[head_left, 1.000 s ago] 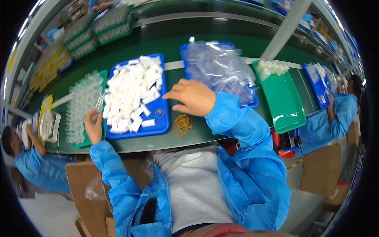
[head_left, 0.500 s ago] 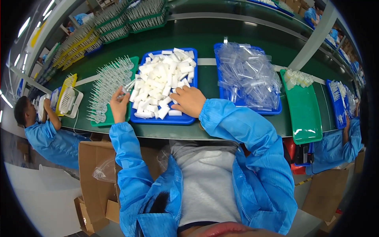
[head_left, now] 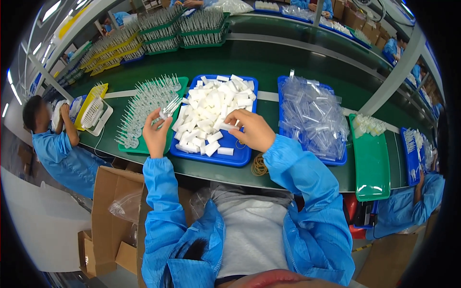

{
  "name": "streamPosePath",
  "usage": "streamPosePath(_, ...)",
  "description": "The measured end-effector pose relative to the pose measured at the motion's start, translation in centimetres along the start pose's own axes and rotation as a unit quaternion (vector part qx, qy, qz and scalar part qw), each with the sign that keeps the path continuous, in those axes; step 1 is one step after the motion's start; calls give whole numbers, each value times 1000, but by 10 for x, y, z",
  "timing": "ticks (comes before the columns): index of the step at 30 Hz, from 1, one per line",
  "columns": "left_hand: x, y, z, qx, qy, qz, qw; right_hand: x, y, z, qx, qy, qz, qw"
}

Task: The person assembles components by fitting white foam pieces and transparent plastic tubes onto a base holder, then secures the bundle with a rubber band.

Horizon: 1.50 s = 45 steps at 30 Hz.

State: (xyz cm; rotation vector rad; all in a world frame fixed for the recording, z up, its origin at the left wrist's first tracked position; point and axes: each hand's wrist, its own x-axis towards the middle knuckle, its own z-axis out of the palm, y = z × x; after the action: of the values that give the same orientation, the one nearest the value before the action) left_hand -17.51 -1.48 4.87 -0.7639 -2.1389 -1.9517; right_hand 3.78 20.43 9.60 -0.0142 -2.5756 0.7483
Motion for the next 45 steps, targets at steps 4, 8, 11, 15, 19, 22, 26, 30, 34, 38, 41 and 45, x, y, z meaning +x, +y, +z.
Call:
streamPosePath(4,-31,44,2,-180,-53,-69,980,5,-24,-43,318,8,56,946)
streamPosePath(8,-61,63,14,-308,-116,-58,943,6,-42,-61,406,26,47,912)
streamPosePath(11,-82,71,35,-361,-156,-111,912,7,-36,-58,392,17,29,919)
streamPosePath(15,-99,78,94,-370,-70,-169,911,15,-23,-19,289,37,24,956)
streamPosePath(19,-109,54,124,-368,39,-160,915,15,11,15,107,94,12,990)
streamPosePath(22,-110,60,121,-331,17,-128,935,18,29,15,91,99,-2,991)
streamPosePath(26,-111,49,117,-310,9,-100,945,28,23,3,255,82,58,962)
streamPosePath(30,-116,49,118,-279,-19,-86,956,25,24,-5,287,84,30,954)
streamPosePath(34,-115,51,121,-305,-7,-72,949,29,28,-15,254,102,39,961)
streamPosePath(38,-120,46,117,-298,-21,-93,950,26,25,-32,263,97,30,960)
streamPosePath(41,-124,48,120,-252,-42,-38,966,22,16,-52,301,88,13,949)
streamPosePath(45,-123,35,117,-257,-30,-46,965,14,-2,-56,311,24,-2,950)
